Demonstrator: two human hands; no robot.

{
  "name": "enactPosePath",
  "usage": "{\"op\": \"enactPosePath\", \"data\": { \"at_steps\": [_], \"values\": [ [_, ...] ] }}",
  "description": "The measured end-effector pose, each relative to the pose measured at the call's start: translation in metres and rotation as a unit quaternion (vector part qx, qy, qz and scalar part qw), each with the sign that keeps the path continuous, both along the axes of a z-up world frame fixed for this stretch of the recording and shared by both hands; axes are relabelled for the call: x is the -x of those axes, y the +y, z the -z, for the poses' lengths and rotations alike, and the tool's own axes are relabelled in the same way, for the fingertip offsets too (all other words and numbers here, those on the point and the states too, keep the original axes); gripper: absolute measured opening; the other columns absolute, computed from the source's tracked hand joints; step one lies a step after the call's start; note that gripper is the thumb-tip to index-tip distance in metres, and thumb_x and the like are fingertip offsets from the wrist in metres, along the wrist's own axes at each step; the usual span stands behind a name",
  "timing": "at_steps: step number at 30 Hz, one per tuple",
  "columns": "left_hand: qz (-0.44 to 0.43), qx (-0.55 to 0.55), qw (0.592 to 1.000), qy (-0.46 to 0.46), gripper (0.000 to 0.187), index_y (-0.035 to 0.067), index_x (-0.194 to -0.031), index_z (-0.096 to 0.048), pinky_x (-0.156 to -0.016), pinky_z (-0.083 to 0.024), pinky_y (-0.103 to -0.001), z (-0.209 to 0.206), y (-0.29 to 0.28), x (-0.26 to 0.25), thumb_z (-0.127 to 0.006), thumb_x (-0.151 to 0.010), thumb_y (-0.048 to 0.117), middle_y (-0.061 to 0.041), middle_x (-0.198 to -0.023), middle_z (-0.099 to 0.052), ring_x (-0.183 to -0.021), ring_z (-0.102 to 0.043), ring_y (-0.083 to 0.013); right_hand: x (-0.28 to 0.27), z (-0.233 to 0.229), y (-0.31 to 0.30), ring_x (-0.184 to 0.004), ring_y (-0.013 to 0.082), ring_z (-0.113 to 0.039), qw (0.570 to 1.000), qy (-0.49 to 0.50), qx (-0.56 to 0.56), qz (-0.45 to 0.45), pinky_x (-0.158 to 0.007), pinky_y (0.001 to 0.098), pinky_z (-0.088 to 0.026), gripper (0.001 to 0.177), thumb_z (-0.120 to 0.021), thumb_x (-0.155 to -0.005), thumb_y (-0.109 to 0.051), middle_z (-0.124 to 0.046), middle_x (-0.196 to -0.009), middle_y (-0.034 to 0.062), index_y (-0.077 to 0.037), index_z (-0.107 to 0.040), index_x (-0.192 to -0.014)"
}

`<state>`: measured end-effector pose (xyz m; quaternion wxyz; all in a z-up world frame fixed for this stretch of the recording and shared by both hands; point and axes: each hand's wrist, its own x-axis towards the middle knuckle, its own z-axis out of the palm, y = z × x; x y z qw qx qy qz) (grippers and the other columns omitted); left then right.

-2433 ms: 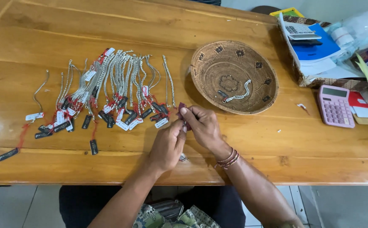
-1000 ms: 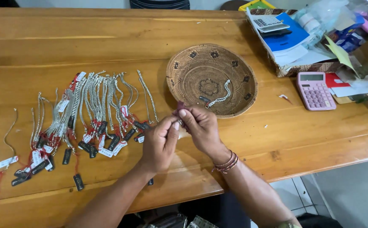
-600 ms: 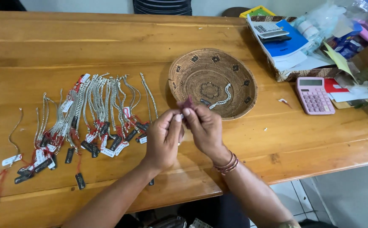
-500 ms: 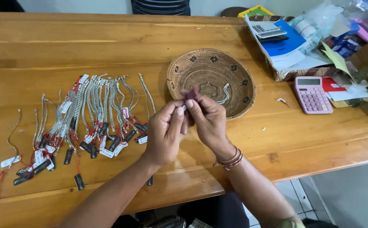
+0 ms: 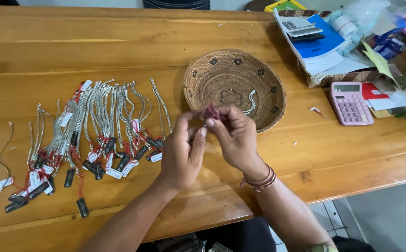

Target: Cleaning and polishing silver chains using a small polishing cloth at a workshop table.

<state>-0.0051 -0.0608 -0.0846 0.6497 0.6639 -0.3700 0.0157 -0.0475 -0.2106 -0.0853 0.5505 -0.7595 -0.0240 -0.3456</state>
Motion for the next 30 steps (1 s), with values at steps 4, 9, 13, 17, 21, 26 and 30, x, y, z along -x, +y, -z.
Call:
{"op": "enactPosePath", "data": {
  "at_steps": [4, 9, 13, 17, 21, 26, 30],
  "values": [
    [-0.012, -0.078, 0.997, 0.0, 0.026, 0.008, -0.115, -0.065, -0.057, -0.055, -0.044, 0.024, -0.004, -0.009, -0.047, -0.104, 0.023, -0.015, -0.068, -0.072, -0.063, -0.073, -0.0383, 0.0, 0.01, -0.005, -0.063, 0.0263, -0.06, 0.991, 0.023, 0.129, 0.011, -0.061, 0.0391, -0.052, 0.013, -0.061, -0.102, -0.012, -0.063, -0.072, 0.0143, -0.001, -0.067, -0.101],
    [-0.025, -0.054, 0.998, 0.034, 0.021, 0.016, -0.095, -0.075, -0.053, -0.052, -0.031, 0.045, -0.01, -0.016, -0.055, -0.102, 0.022, -0.008, -0.06, -0.068, -0.057, -0.067, -0.0173, -0.004, -0.002, -0.003, -0.077, 0.0226, -0.06, 0.996, -0.031, 0.081, 0.028, -0.076, 0.0372, -0.052, 0.027, -0.05, -0.109, -0.015, -0.061, -0.082, 0.0116, -0.002, -0.071, -0.097],
    [-0.033, 0.006, 0.997, 0.069, 0.026, 0.007, -0.091, -0.073, -0.053, -0.051, -0.03, 0.028, -0.006, -0.018, -0.051, -0.102, 0.015, -0.011, -0.056, -0.064, -0.056, -0.059, -0.0141, -0.002, -0.008, 0.004, -0.08, 0.0219, -0.056, 0.996, -0.013, -0.002, -0.084, -0.079, 0.0334, -0.048, 0.038, -0.054, -0.107, -0.017, -0.06, -0.076, 0.0079, -0.005, -0.067, -0.073],
    [-0.038, -0.025, 0.999, 0.005, 0.024, 0.006, -0.091, -0.069, -0.053, -0.055, -0.042, -0.003, 0.0, -0.006, -0.051, -0.102, 0.015, -0.022, -0.067, -0.07, -0.067, -0.074, -0.039, -0.012, 0.033, -0.003, -0.063, 0.0142, -0.063, 0.977, 0.083, -0.163, -0.107, -0.051, 0.0225, -0.051, 0.016, -0.068, -0.097, -0.005, -0.068, -0.076, 0.0121, 0.007, -0.07, -0.109],
    [-0.026, -0.045, 0.998, -0.026, 0.021, 0.01, -0.091, -0.068, -0.052, -0.054, -0.041, 0.007, -0.004, -0.006, -0.052, -0.102, 0.016, -0.018, -0.068, -0.07, -0.065, -0.074, -0.0389, -0.019, 0.046, -0.008, -0.05, 0.01, -0.058, 0.971, 0.108, -0.208, -0.043, -0.043, 0.0189, -0.044, 0.018, -0.073, -0.095, -0.009, -0.067, -0.06, 0.0108, 0.001, -0.07, -0.08],
    [-0.05, -0.018, 0.998, -0.029, 0.022, 0.008, -0.091, -0.067, -0.049, -0.052, -0.04, -0.006, -0.004, -0.003, -0.05, -0.103, 0.016, -0.02, -0.064, -0.067, -0.057, -0.071, -0.0354, -0.01, 0.017, 0.006, -0.049, 0.0108, -0.054, 0.967, 0.103, -0.216, -0.084, -0.043, 0.0207, -0.045, 0.015, -0.07, -0.097, -0.008, -0.062, -0.06, 0.0108, 0.002, -0.073, -0.086],
    [-0.04, -0.038, 0.996, -0.065, 0.021, 0.011, -0.093, -0.068, -0.046, -0.05, -0.036, 0.017, -0.003, -0.009, -0.051, -0.102, 0.016, -0.015, -0.057, -0.064, -0.049, -0.067, -0.0275, -0.013, 0.034, 0.0, -0.047, 0.0077, -0.046, 0.957, 0.112, -0.261, -0.061, -0.039, 0.0183, -0.038, 0.019, -0.069, -0.099, -0.01, -0.056, -0.057, 0.0079, 0.003, -0.07, -0.086]
  ]
}}
